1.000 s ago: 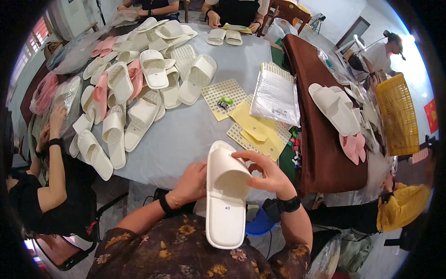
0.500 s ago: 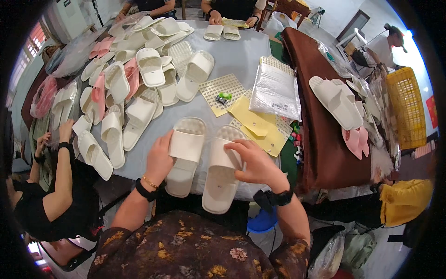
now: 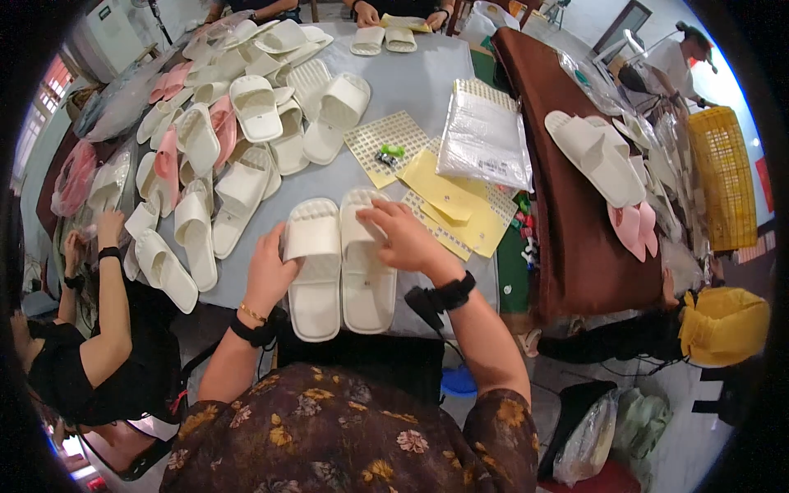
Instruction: Inspecting and pairing slippers at a factory production table.
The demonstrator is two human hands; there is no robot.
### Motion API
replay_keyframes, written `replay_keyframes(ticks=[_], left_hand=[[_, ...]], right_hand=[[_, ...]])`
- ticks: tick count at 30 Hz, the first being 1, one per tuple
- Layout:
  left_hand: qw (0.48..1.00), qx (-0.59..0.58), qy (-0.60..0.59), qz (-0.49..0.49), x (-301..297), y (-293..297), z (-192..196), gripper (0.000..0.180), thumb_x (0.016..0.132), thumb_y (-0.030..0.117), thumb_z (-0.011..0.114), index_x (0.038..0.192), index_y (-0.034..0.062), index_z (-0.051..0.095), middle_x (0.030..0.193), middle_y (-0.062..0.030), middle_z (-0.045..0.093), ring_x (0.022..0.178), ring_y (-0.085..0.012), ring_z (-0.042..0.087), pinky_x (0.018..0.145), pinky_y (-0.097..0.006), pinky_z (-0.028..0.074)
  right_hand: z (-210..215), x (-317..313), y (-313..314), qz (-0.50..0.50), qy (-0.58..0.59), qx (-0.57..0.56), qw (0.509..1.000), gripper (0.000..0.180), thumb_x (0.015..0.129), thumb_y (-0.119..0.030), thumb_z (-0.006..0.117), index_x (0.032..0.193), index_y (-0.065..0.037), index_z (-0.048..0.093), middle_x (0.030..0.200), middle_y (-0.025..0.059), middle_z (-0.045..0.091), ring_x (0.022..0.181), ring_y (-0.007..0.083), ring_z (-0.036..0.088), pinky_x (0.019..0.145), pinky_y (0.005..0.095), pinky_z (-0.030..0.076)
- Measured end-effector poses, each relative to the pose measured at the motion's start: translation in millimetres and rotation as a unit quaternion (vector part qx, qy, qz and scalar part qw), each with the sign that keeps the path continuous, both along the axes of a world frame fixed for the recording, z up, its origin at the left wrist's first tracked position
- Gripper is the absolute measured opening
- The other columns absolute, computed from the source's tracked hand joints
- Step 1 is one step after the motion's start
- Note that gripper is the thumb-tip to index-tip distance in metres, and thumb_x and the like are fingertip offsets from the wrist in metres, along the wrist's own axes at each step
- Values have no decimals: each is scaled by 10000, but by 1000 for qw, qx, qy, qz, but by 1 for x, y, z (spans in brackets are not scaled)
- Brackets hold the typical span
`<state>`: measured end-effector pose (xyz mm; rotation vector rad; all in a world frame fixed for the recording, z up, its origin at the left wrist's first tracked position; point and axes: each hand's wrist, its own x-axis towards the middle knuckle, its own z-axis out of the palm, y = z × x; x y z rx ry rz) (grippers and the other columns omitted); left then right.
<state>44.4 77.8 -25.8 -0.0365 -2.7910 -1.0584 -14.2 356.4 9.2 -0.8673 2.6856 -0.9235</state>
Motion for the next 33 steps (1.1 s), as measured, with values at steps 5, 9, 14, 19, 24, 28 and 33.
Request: replay_keyframes(ticks=[5, 9, 14, 19, 24, 28, 33], left_hand=[[999, 44, -26, 15, 2, 1, -1, 610, 815, 167, 689, 1361, 21, 457, 1300, -230, 498, 1019, -382, 596, 840, -422, 510], [995, 89, -25, 20, -2, 9, 6, 638, 832, 205, 704, 1374, -6, 441, 1352, -244, 458, 1066, -365, 578, 863, -385, 505], [994, -58, 92, -13, 11, 17, -4, 593, 821, 129, 696, 1355, 2, 471, 1332, -202, 499, 1139, -352, 537, 946, -398, 472], [983, -47, 134, -114, 29, 38, 19, 552, 803, 135, 725, 1312, 37, 535, 1363, -193, 498, 1222, -381, 491, 1032, -454, 405], [950, -61, 101, -290, 33, 73, 14, 580, 789, 208, 746, 1311, 53, 549, 1379, -191, 492, 1277, -371, 455, 1079, -484, 357], [937, -114, 90, -318, 34, 85, 4, 600, 802, 312, 727, 1314, 56, 547, 1398, -190, 479, 1316, -363, 425, 1116, -501, 309], [945, -116, 82, -294, 39, 83, 6, 660, 766, 357, 738, 1313, 41, 545, 1405, -184, 466, 1304, -361, 417, 1112, -491, 298]], right_hand=[[-13, 1, 1, -43, 13, -66, 997, 657, 686, 50, 581, 1325, -104, 569, 1445, 241, 437, 1329, 438, 397, 1117, 460, 348], [-19, -6, -2, -50, 38, -88, 994, 603, 728, 60, 585, 1308, -104, 586, 1444, 224, 447, 1331, 401, 417, 1109, 429, 364], [-13, 0, 0, -72, 22, -122, 990, 572, 756, 25, 611, 1311, -113, 584, 1433, 190, 472, 1347, 366, 420, 1113, 412, 361], [-21, 35, 16, -152, 68, -135, 977, 543, 751, 19, 616, 1286, -59, 569, 1333, 224, 504, 1220, 394, 494, 1044, 424, 412], [-41, 59, 7, -207, 68, -180, 959, 594, 782, 44, 591, 1359, -72, 508, 1257, 145, 524, 1016, 252, 575, 756, 311, 513], [-44, 56, 4, -195, 45, -183, 963, 632, 791, 31, 595, 1402, -76, 468, 1292, 150, 491, 995, 244, 583, 753, 320, 520], [-41, 57, -2, -178, 26, -202, 963, 616, 805, 33, 587, 1401, -71, 470, 1294, 157, 487, 973, 239, 592, 752, 324, 526]])
